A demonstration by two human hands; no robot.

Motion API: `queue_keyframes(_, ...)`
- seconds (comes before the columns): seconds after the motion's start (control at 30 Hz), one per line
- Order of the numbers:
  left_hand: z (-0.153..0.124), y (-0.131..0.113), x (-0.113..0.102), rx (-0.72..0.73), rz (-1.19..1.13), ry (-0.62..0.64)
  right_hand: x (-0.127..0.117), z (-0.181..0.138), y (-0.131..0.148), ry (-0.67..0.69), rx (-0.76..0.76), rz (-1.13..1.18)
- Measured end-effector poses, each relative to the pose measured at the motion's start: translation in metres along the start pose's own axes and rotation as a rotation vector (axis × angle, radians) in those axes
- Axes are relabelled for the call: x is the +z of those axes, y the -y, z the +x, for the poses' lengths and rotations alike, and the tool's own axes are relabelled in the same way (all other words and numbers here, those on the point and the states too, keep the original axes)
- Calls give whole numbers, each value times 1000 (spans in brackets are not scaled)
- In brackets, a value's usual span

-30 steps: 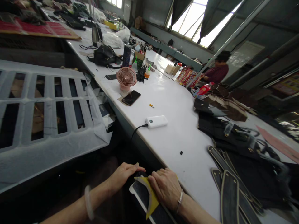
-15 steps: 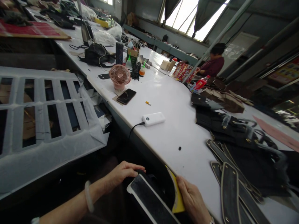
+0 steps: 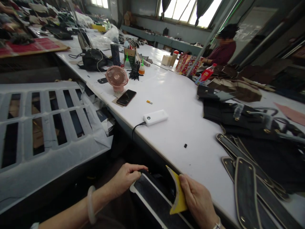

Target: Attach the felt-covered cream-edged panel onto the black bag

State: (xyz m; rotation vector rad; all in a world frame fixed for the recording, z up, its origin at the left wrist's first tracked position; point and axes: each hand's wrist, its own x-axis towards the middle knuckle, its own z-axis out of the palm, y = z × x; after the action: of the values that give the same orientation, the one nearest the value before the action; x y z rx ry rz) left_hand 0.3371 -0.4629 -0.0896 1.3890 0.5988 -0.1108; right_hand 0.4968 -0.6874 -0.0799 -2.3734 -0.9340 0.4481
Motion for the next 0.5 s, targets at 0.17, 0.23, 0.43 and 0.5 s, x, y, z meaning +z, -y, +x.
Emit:
queue_keyframes(0.17,4,8,-8,-32,-153,116,-30,-18,9,-46,168,-30)
queue_keyframes(0.23,8,9,-8,-42,-189,131,-43,-33,11,-17,220,46)
queue_keyframes(0.43,3,28,-4,-133,-338,45,-44,-90,30,117,491,720)
queue_keyframes(0.5,-5,47,-5,-218,-395,-59,-25,-105,41,63,593,988)
